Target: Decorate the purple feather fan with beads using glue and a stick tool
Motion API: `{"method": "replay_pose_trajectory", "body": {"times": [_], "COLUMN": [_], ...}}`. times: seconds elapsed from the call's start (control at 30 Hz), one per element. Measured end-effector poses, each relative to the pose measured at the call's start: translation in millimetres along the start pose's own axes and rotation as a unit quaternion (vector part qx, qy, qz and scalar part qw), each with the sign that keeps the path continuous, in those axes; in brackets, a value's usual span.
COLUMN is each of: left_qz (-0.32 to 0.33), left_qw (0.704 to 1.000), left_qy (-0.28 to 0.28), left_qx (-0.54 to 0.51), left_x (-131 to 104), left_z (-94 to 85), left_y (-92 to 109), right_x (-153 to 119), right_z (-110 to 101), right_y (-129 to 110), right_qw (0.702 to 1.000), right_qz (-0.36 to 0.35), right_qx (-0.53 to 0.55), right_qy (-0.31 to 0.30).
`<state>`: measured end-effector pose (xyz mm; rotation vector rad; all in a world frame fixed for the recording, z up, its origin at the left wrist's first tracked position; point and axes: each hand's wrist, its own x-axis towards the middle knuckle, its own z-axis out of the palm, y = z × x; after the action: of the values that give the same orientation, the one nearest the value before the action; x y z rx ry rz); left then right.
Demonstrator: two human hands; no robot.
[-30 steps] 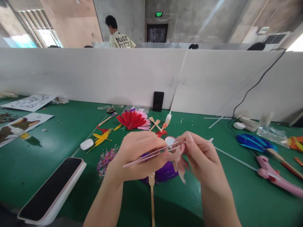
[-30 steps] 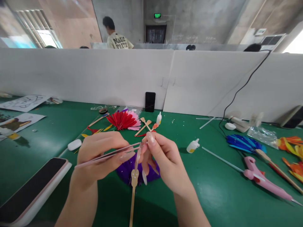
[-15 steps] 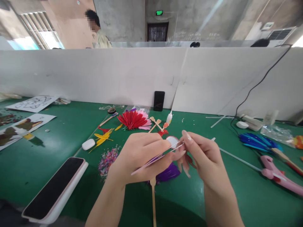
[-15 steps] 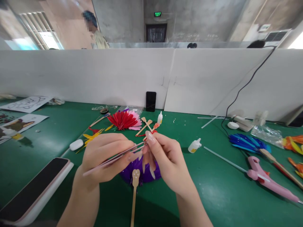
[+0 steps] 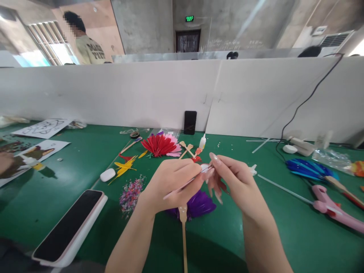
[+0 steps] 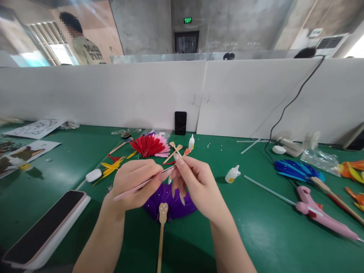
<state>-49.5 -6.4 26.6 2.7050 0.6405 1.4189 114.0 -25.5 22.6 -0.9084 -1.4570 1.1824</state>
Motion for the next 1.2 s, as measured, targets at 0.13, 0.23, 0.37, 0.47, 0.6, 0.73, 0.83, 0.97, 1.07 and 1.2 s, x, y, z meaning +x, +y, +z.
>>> {"method": "replay_pose_trajectory", "body": {"times": [0.13,0.23,0.37,0.47,0.6,0.73,0.83,0.97,1.07,1.2], "left_qz": [-0.007,-0.012,-0.017,-0.031,-0.067,-0.145,-0.243,-0.351,-0.348,-0.358], "left_qw": [1.0,1.0,0.999,0.998,0.991,0.959,0.888,0.765,0.703,0.627], "left_qy": [0.016,0.018,0.017,0.015,0.023,0.031,0.004,0.066,0.065,0.059], "left_qx": [-0.01,-0.02,-0.03,-0.051,-0.112,-0.241,-0.39,-0.536,-0.617,-0.69], "left_x": [-1.8,-2.1,-1.2,-0.8,0.4,2.5,2.5,1.2,0.6,0.7], "left_z": [3.4,4.0,4.5,4.7,3.0,1.1,6.1,23.8,37.3,46.7], "left_y": [-1.6,-2.5,-3.9,-3.9,-0.3,4.8,6.1,1.8,-4.0,-7.0], "right_x": [1.2,1.6,1.4,1.3,-0.2,-4.0,-5.7,-3.1,0.2,1.3], "right_z": [-1.7,-3.1,-6.2,-8.9,-10.8,-9.0,-4.6,3.7,9.3,13.3], "right_y": [0.9,1.2,1.4,1.7,0.7,-0.6,1.1,4.4,5.7,6.7], "right_qw": [0.999,0.999,0.998,0.998,0.998,0.995,0.994,0.991,0.984,0.976], "right_qz": [0.023,0.025,0.024,0.014,-0.015,-0.06,-0.076,-0.039,-0.018,-0.016], "right_qx": [0.021,0.026,0.015,0.005,0.01,0.02,0.054,0.127,0.175,0.219], "right_qy": [-0.016,-0.03,-0.052,-0.061,-0.067,-0.076,-0.064,-0.029,-0.006,0.01]}}
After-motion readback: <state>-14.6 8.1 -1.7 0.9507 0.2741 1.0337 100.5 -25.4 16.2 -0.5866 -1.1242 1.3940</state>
